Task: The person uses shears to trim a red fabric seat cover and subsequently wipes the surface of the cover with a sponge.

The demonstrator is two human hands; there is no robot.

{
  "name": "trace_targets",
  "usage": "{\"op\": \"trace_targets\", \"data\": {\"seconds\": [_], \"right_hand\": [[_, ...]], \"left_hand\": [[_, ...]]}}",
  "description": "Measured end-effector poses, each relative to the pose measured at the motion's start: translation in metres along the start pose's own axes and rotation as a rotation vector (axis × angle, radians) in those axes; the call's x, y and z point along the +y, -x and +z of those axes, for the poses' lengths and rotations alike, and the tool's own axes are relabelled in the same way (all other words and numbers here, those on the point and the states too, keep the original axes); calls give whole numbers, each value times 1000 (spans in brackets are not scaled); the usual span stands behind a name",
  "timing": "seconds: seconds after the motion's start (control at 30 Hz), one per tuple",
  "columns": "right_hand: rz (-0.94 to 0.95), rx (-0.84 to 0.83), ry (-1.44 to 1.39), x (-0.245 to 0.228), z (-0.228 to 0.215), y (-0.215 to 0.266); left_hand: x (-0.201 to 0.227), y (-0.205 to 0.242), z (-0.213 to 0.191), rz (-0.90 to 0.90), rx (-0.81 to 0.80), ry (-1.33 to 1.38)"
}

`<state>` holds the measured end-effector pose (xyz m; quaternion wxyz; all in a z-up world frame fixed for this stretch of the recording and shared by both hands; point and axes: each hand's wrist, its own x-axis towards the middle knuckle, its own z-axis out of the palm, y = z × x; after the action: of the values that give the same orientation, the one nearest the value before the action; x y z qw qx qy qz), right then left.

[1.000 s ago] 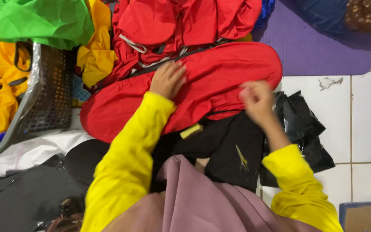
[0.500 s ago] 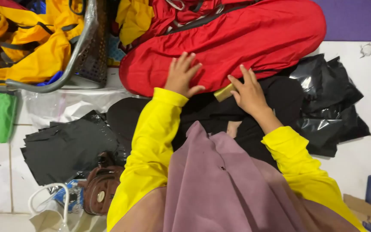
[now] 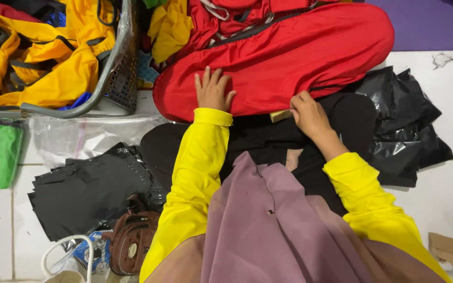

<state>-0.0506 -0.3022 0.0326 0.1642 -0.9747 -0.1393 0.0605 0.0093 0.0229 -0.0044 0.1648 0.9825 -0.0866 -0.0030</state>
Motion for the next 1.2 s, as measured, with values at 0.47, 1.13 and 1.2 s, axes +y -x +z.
{"op": "trace_targets", "data": {"seconds": [0.47, 1.13, 1.2], "right_hand": [[-57, -274, 198, -43, -24, -10], [97, -559, 118, -54, -122, -32], [10, -557, 34, -55, -141, -42]], "left_hand": [[21, -11, -20, 37, 26, -44], [36, -20, -7, 203, -143, -57], [37, -22, -16, 151, -195, -69]]}}
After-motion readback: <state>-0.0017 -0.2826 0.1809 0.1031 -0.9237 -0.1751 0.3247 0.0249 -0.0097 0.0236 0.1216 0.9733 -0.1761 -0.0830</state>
